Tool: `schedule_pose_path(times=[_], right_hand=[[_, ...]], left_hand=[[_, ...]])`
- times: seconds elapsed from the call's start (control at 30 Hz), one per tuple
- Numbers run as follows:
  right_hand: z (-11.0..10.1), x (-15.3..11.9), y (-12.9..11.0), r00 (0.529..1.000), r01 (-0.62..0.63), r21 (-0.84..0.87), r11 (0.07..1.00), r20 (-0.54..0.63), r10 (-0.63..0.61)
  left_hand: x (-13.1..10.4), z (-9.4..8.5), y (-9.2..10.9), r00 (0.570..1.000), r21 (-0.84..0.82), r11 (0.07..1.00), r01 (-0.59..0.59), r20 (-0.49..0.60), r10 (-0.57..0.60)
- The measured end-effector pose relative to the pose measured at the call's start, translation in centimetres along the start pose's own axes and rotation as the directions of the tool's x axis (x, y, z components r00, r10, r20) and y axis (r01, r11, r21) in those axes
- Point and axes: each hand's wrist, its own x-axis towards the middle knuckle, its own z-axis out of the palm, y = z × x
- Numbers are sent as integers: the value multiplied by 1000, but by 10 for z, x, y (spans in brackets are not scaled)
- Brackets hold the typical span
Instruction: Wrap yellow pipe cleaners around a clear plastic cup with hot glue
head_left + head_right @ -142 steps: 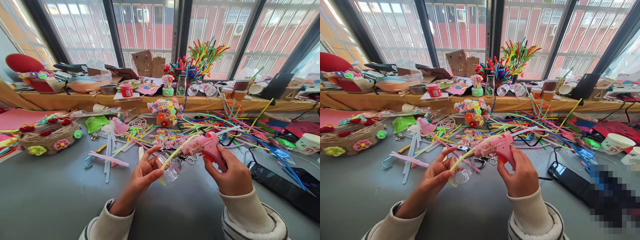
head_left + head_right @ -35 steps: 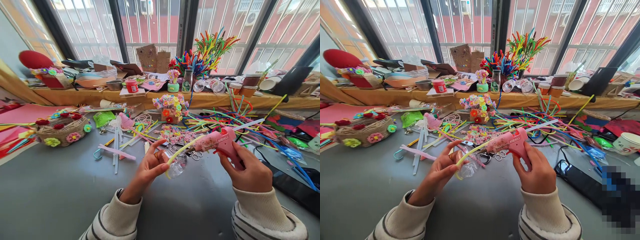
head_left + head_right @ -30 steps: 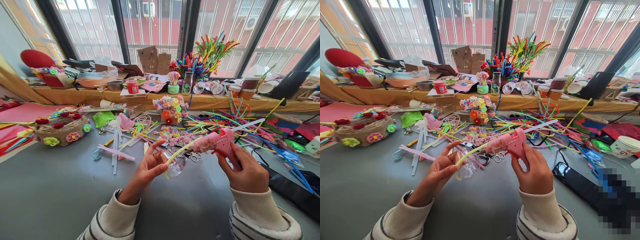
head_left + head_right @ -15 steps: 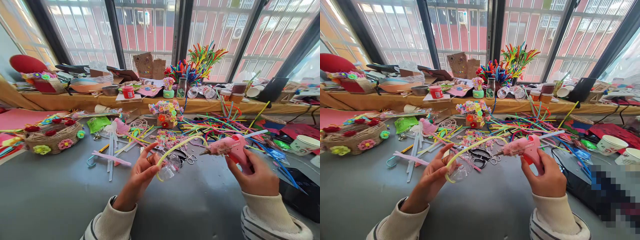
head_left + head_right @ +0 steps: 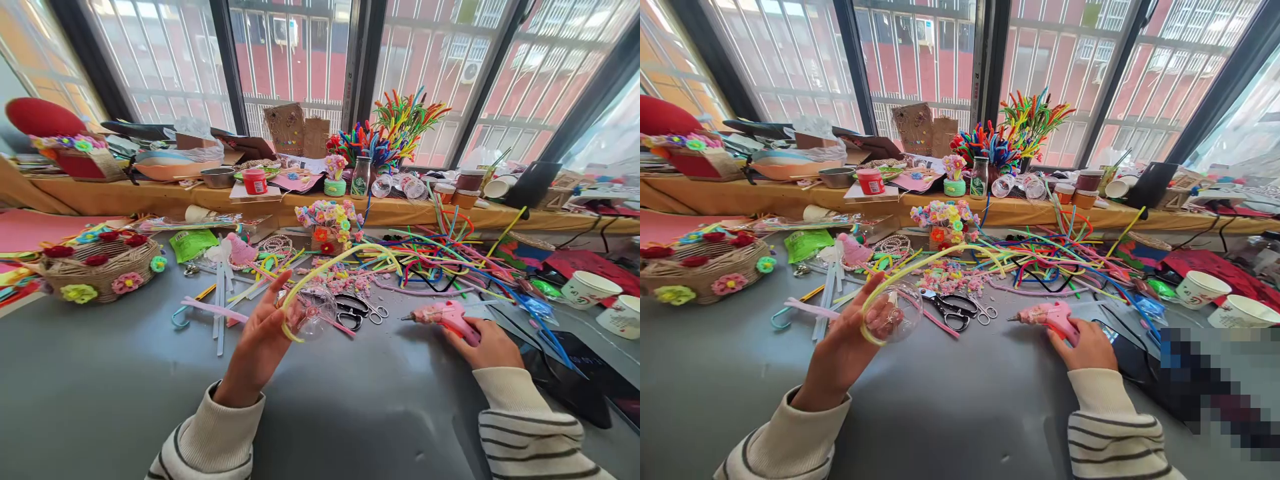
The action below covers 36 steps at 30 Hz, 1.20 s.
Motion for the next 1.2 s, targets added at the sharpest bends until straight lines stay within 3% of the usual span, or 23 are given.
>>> schedule_pose_path(times=[0.07, 0.13, 0.23, 0.3, 0.4, 0.5, 0.63, 0.8, 1.2], right_hand=[[-3, 4, -4, 998, 54, 4, 999, -12, -54], [-18, 11, -17, 986, 128, 58, 990, -111, -121], [-55, 25, -53, 908, 310, 192, 931, -350, -230], [-76, 35, -83, 852, 422, 205, 883, -424, -308], [-90, 45, -121, 803, 571, 272, 774, -380, -459], [-86, 49, -139, 783, 622, 379, 685, -286, -552], [-79, 48, -143, 792, 591, 499, 634, -210, -573], [-80, 43, -143, 767, 612, 556, 562, -244, -593], [-79, 29, -141, 800, 553, 636, 538, -226, -556]], left_hand=[[-1, 1, -1, 1000, 10, 1000, 13, 0, -13], [-2, 2, -3, 999, 19, 999, 36, 25, -36], [-2, 1, -4, 994, 36, 997, 68, 85, -71], [-2, 0, -5, 988, 47, 995, 83, 129, -89], [-2, -2, -5, 979, 67, 992, 108, 165, -117], [-3, -3, -5, 975, 77, 988, 134, 166, -145], [-3, -2, -5, 971, 63, 988, 138, 187, -148], [-3, -1, -6, 971, 41, 990, 132, 194, -137], [-5, 2, -5, 979, -21, 990, 138, 157, -133]])
